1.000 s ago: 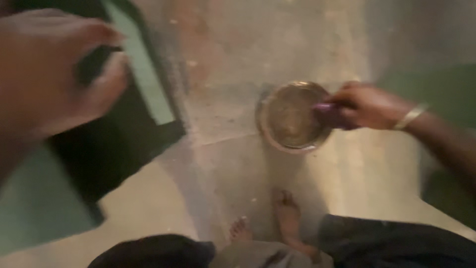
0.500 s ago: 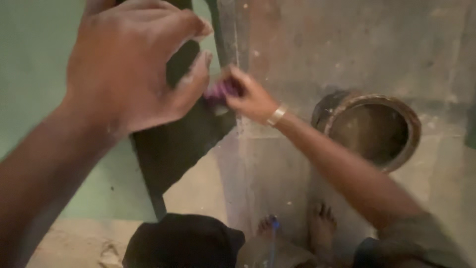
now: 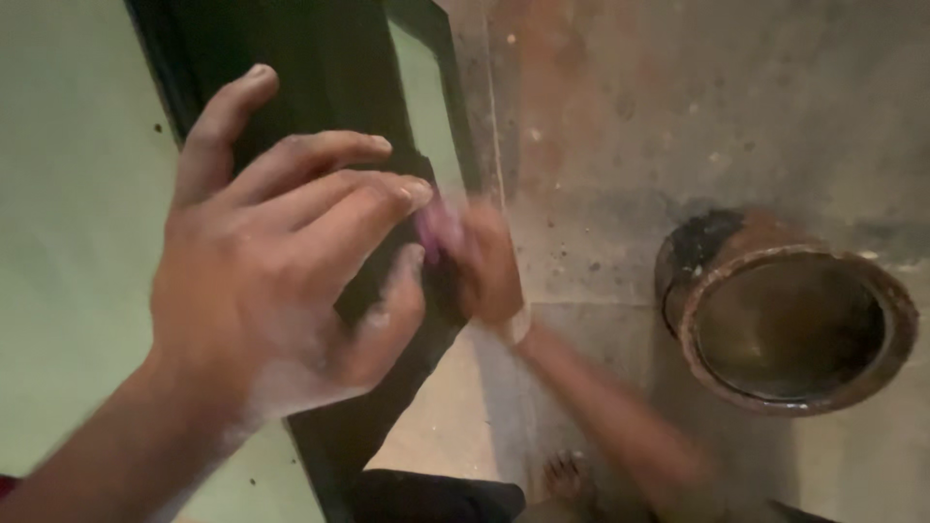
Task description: The person applies dark green paint to wooden furniture pieces using a purple cloth. They wipe the paint onto small rectangular frames and a larger cabinet door, covering edges and flat surfaces.
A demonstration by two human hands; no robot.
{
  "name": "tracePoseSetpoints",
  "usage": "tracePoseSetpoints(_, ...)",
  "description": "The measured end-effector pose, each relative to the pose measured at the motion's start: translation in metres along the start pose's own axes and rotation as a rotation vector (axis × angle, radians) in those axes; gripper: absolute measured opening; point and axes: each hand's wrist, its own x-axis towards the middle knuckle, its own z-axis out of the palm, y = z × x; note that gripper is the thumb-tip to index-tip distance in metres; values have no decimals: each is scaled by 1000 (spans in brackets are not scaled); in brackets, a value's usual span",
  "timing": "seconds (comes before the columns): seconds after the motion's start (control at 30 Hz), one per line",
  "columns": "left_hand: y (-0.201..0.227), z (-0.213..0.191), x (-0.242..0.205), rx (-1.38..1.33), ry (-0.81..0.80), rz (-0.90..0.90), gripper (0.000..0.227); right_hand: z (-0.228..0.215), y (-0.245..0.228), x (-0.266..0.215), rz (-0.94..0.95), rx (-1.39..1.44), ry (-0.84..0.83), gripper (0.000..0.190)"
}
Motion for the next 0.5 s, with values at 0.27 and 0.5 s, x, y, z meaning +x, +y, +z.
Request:
tracePoseSetpoints(0.27,3,2,1,19,3,-4,17,10,71,203,-4,-230,73,36)
tracePoseSetpoints(0.5,2,-1,7,-19,17,-1,21,-2,-16,-74,-51,-289,115,64)
